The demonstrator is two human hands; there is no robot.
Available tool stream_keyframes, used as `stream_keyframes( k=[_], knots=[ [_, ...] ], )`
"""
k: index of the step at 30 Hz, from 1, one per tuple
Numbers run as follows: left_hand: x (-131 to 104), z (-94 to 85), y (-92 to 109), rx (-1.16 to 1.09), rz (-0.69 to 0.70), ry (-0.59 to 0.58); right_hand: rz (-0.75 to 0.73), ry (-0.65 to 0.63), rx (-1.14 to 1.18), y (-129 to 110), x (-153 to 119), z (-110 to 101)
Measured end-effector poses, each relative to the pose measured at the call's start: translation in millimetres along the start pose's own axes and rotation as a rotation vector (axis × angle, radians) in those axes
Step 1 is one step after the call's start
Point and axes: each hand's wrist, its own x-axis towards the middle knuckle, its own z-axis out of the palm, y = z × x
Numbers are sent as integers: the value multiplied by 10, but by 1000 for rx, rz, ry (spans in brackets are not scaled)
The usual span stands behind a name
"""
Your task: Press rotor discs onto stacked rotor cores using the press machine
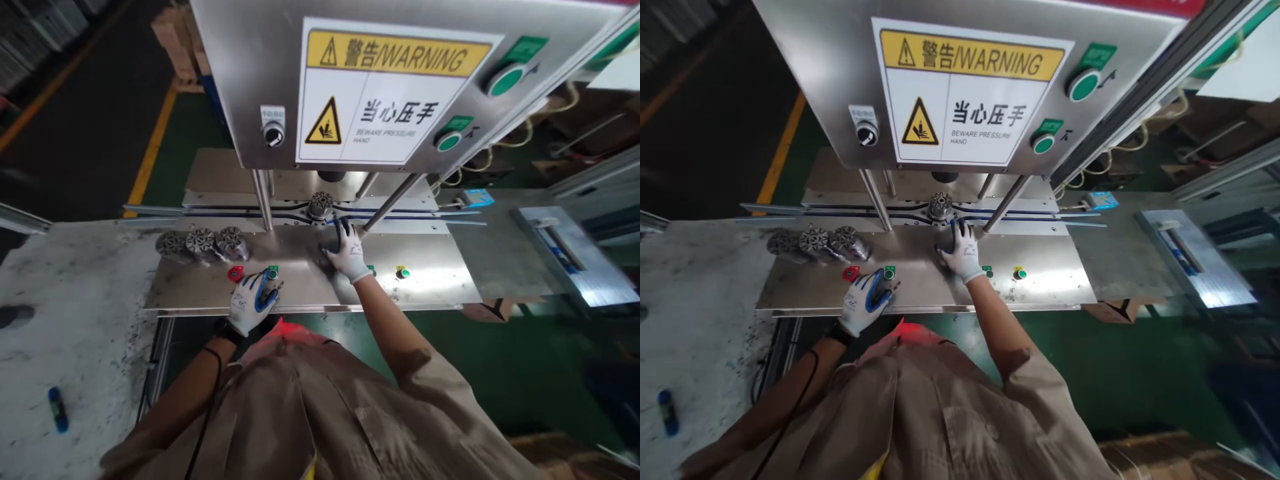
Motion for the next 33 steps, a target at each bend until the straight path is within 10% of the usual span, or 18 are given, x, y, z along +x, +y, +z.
stream_keyframes(
  k=[13,23,33],
  knots=[
    [34,148,94,170,65,-39,-69,-288,-193,-156,798,-8],
    [-26,152,197,226,83,-116,7,169,-252,795,-1592,-412],
    [108,166,178,237,61,-147,128,153,-227,864,-1446,-473]
  ],
)
